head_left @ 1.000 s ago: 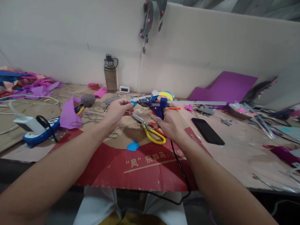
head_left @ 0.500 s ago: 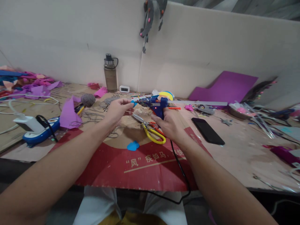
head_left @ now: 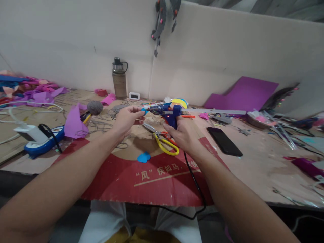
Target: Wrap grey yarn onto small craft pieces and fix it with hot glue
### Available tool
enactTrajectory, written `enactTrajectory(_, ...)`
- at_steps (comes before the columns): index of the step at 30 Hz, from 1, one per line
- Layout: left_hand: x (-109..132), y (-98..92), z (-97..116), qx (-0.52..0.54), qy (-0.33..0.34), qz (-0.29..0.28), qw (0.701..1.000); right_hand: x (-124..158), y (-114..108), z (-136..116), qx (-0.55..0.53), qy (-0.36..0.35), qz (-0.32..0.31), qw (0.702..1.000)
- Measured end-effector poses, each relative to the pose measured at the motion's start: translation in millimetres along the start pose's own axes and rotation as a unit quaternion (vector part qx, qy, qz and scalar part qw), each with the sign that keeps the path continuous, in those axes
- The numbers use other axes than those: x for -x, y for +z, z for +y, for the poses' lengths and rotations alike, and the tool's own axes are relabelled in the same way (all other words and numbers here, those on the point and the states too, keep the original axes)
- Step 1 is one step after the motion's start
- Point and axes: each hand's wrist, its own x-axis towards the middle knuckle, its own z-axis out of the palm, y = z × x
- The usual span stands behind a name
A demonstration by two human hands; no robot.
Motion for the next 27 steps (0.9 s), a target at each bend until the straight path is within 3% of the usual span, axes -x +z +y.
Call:
enactTrajectory(21, 1, 1.9, 4, 0.01, -0.005, 0.004, 1.0, -5, -2, 18, 0.053, -0.037, 0.002, 0.998)
enactTrajectory(27, 1, 0.7, 4, 0.023, -0.008, -0.002, 1.0, -5, -6, 6, 0.035, -0.009, 0.013, 0.999)
